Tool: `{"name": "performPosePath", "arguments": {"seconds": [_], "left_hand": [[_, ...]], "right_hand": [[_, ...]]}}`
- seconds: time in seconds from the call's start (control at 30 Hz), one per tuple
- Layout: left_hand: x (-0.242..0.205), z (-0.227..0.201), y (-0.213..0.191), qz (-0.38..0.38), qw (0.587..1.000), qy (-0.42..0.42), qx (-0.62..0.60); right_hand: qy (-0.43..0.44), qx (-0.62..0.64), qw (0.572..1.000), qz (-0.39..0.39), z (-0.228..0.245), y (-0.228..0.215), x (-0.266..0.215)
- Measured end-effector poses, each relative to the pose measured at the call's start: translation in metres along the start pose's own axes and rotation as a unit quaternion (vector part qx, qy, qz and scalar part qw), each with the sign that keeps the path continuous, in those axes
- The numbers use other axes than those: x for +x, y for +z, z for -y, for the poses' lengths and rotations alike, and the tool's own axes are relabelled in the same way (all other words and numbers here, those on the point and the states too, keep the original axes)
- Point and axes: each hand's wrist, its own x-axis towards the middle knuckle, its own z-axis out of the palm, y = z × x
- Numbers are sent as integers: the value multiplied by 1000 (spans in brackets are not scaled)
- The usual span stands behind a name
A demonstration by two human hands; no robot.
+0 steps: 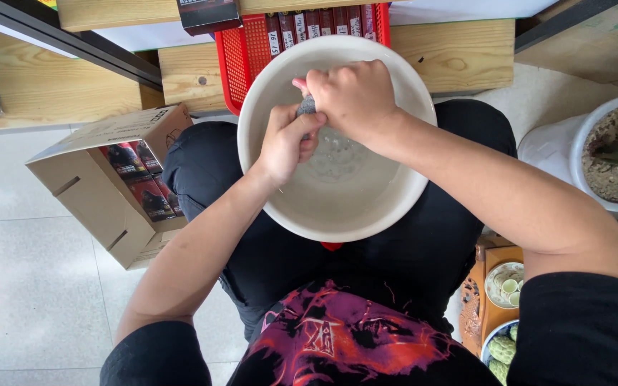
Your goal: The person sits on a low stool and wipes a small red and black box with a gray cloth. They place the box into a red basket, then retrieve another box from a cardboard carton. The person dips the cloth into a white bowl of water, wrings it out, and continues wiping the boxes.
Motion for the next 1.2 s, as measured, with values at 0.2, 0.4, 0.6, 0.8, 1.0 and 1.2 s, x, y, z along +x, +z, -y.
{"name": "performPosePath", "arguments": {"seconds": [0.2, 0.4, 0.6, 0.8, 1.0, 1.2], "left_hand": [[1, 7, 0, -44, 985, 152, 71], [-4, 5, 1, -68, 972, 205, 95], [-1, 9, -2, -64, 965, 237, 88], [0, 12, -4, -18, 964, 241, 114], [-3, 0, -4, -73, 951, 249, 169], [-13, -13, 0, -157, 922, 307, 177]], "right_hand": [[133, 263, 951, 99, 11, -8, 10], [227, 389, 882, 140, 22, -10, 15], [303, 467, 815, 160, 26, -17, 16], [317, 501, 790, 156, 11, -29, 10], [183, 400, 886, 145, -24, -54, 21], [287, 510, 761, 281, -48, -117, 43]]}}
